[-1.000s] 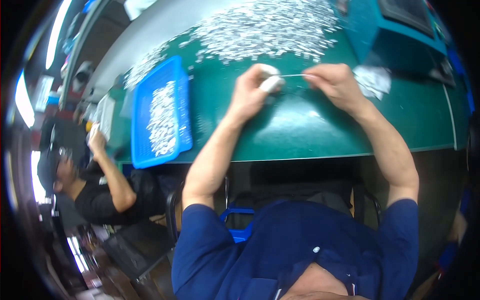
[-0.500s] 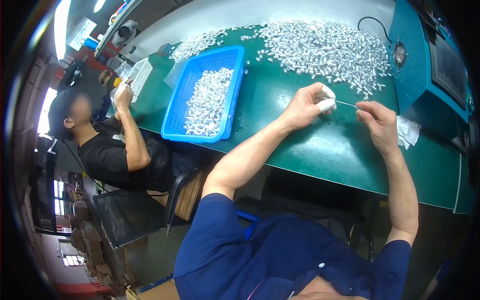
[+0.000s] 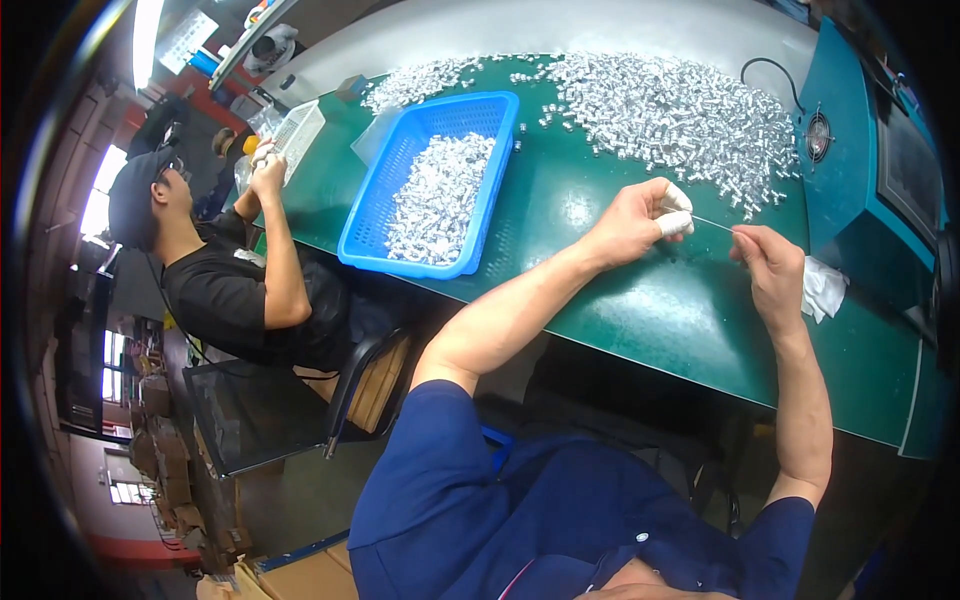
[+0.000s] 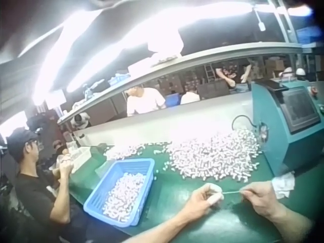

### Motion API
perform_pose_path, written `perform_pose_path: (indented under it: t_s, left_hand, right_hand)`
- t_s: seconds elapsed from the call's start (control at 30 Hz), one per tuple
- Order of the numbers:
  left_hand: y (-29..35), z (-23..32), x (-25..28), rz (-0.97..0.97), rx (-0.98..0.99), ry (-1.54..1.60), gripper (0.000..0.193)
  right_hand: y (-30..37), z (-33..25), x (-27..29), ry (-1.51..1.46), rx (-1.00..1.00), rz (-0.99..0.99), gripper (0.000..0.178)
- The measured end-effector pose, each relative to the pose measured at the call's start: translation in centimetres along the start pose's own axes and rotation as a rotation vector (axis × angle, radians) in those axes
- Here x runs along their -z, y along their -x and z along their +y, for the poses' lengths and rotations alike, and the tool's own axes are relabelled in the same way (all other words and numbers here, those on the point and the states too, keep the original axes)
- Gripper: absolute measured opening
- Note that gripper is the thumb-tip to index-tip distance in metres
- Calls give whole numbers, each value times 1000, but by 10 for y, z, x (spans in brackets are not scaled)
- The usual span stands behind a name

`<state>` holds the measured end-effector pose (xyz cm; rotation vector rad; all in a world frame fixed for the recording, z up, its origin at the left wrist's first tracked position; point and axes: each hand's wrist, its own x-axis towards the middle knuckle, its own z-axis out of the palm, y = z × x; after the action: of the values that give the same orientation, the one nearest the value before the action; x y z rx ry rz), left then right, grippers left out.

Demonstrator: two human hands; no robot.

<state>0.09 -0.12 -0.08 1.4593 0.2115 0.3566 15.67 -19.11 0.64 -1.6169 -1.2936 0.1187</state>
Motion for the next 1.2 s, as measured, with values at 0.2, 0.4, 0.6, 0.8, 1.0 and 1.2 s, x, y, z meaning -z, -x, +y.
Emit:
perform_pose_path:
  t_s: [0.2,0.4,0.6,0.8,1.0,1.2]
  left_hand:
    - [4,-2,-9,69,-152,-304,18]
    - [-6,-13,-2,17,-55,6,18]
    - [2,4,-2,102,-37,-131,19]
    - [-4,-3,-5,78,-17,-65,17]
    - [-2,-5,-2,14,60,107,17]
    - [-2,-5,-2,-31,107,169,18]
  right_hand:
    - [1,7,3,-619,-649,-176,34]
    - [6,-3,-1,-226,-201,22,16]
    - [-6,1,2,-216,-299,-48,21]
    - [-1,10,1,-675,-665,-162,22]
    - [1,4,4,46,259,82,26]
    - [1,1,8,161,415,62,24]
